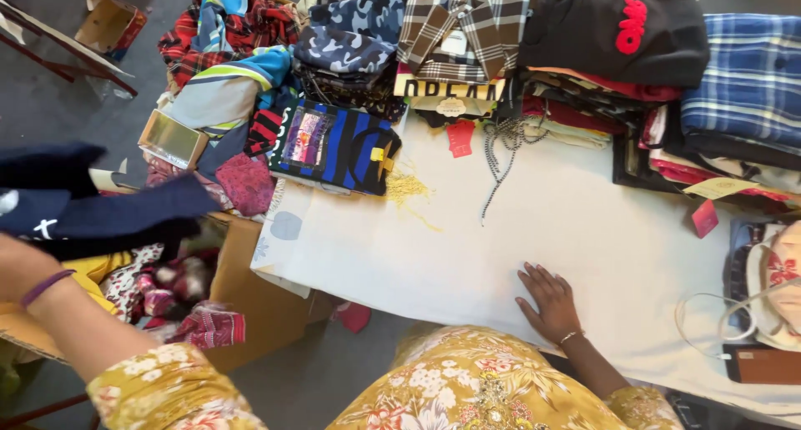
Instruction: Folding various pieces of clothing on a table.
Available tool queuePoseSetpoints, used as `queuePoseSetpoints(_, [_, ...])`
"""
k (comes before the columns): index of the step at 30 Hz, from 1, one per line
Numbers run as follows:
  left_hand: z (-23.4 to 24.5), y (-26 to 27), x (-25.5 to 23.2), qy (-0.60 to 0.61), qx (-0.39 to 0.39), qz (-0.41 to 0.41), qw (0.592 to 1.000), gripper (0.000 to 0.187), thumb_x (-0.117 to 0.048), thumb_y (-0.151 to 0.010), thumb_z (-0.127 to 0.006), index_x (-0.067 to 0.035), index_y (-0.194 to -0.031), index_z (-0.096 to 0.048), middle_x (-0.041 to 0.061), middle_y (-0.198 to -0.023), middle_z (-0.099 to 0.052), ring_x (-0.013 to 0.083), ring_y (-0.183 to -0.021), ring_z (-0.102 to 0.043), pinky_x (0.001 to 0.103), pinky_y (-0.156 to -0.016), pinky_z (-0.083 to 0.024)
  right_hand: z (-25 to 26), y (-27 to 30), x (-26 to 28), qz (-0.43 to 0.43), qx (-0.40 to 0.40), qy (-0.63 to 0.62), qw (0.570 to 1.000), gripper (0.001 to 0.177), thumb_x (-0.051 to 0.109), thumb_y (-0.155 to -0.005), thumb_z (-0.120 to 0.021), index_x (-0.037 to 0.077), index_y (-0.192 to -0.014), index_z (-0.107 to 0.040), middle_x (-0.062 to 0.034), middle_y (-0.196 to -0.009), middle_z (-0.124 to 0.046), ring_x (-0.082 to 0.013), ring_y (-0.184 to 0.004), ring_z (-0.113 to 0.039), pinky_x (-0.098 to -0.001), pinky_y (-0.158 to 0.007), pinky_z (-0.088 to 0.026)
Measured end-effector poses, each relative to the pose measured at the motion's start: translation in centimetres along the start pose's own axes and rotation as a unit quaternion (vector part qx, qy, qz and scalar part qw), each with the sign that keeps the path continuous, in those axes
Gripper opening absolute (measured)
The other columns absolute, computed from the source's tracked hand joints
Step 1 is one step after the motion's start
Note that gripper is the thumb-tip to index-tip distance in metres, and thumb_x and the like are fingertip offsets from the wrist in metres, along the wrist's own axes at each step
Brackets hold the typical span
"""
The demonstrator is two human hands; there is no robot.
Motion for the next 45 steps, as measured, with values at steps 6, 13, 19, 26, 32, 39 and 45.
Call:
queuePoseSetpoints(6, [0.9, -0.1, -5.7, -0.043, 0.118, 0.083, 0.989, 0.034, -0.026, -0.111, -0.057, 0.003, -0.102, -0.073, 0.02, -0.088, -0.073, 0.0353, -0.068, -0.064, 0.049, -0.057, -0.045, 0.5, 0.2, -0.7, 0.002, 0.003, -0.041, 0.999, 0.058, 0.042, -0.09, -0.062, 0.018, -0.142, -0.054, -0.0046, -0.156, -0.046, -0.0253, -0.146, -0.039, -0.0488, -0.118, -0.026])
queuePoseSetpoints(13, [21.2, 7.3, -48.6, 0.254, 0.212, -0.211, 0.92, 0.022, -0.014, -0.106, -0.072, -0.003, -0.09, -0.061, 0.018, -0.079, -0.055, 0.0324, -0.067, -0.053, 0.044, -0.066, -0.046, -0.3, -0.6, -1.2, -0.003, -0.04, -0.104, 0.994, 0.049, 0.038, -0.086, -0.07, 0.019, -0.131, -0.064, -0.0045, -0.147, -0.058, -0.0246, -0.137, -0.05, -0.044, -0.113, -0.037])
queuePoseSetpoints(19, [21.1, 17.8, -57.9, 0.518, 0.259, -0.172, 0.797, 0.027, -0.011, -0.095, -0.079, -0.004, -0.079, -0.059, 0.001, -0.066, -0.055, 0.0063, -0.057, -0.048, 0.026, -0.056, -0.037, -4.2, -3.6, -2.1, -0.131, 0.106, -0.556, 0.814, 0.042, 0.036, -0.099, -0.065, 0.012, -0.134, -0.066, -0.0098, -0.131, -0.074, -0.0188, -0.122, -0.068, -0.0338, -0.105, -0.052])
queuePoseSetpoints(26, [15.4, 26.3, -55.0, 0.71, 0.296, 0.046, 0.637, 0.026, -0.015, -0.112, -0.069, -0.005, -0.091, -0.057, -0.004, -0.077, -0.052, -0.001, -0.068, -0.043, 0.015, -0.064, -0.032, -1.2, -4.7, -2.6, -0.209, 0.101, -0.85, 0.472, 0.054, 0.041, -0.099, -0.056, 0.005, -0.14, -0.058, -0.0119, -0.136, -0.068, -0.0237, -0.124, -0.067, -0.0427, -0.105, -0.053])
queuePoseSetpoints(32, [12.8, 33.1, -55.4, 0.503, 0.399, 0.046, 0.765, 0.055, -0.016, -0.091, -0.073, -0.003, -0.135, -0.043, 0.005, -0.127, -0.052, 0.014, -0.101, -0.059, 0.028, -0.079, -0.049, 2.3, -4.3, -5.7, -0.252, -0.062, -0.83, 0.493, 0.024, 0.02, -0.104, -0.057, 0.005, -0.12, -0.066, -0.0073, -0.116, -0.073, -0.0178, -0.106, -0.068, -0.0328, -0.096, -0.053])
queuePoseSetpoints(39, [16.4, 38.9, -62.5, 0.509, 0.473, -0.239, 0.678, 0.075, -0.022, -0.077, -0.085, -0.005, -0.14, -0.05, 0.02, -0.131, -0.061, 0.0365, -0.118, -0.06, 0.05, -0.102, -0.046, 7.8, -3.1, -4.8, -0.088, -0.14, -0.626, 0.762, 0.018, 0.016, -0.108, -0.064, 0.003, -0.098, -0.056, 0.0031, -0.096, -0.053, -0.0075, -0.09, -0.049, -0.0236, -0.086, -0.042])
queuePoseSetpoints(45, [14.0, 40.4, -64.4, 0.39, 0.552, -0.273, 0.684, 0.048, -0.022, -0.078, -0.079, -0.014, -0.123, -0.065, 0.01, -0.1, -0.072, 0.031, -0.104, -0.064, 0.051, -0.106, -0.036, 15.5, -1.4, -6.2, -0.13, -0.286, -0.56, 0.766, 0.016, 0.019, -0.107, -0.064, 0.003, -0.109, -0.062, 0.0058, -0.092, -0.051, -0.0052, -0.086, -0.047, -0.0212, -0.078, -0.041])
Point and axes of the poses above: each hand's wrist, its own y-axis away from the middle knuckle, its own z-axis out of the back of the hand, x = y × z, the point moved 1 cm from there along -y, towards the middle knuckle
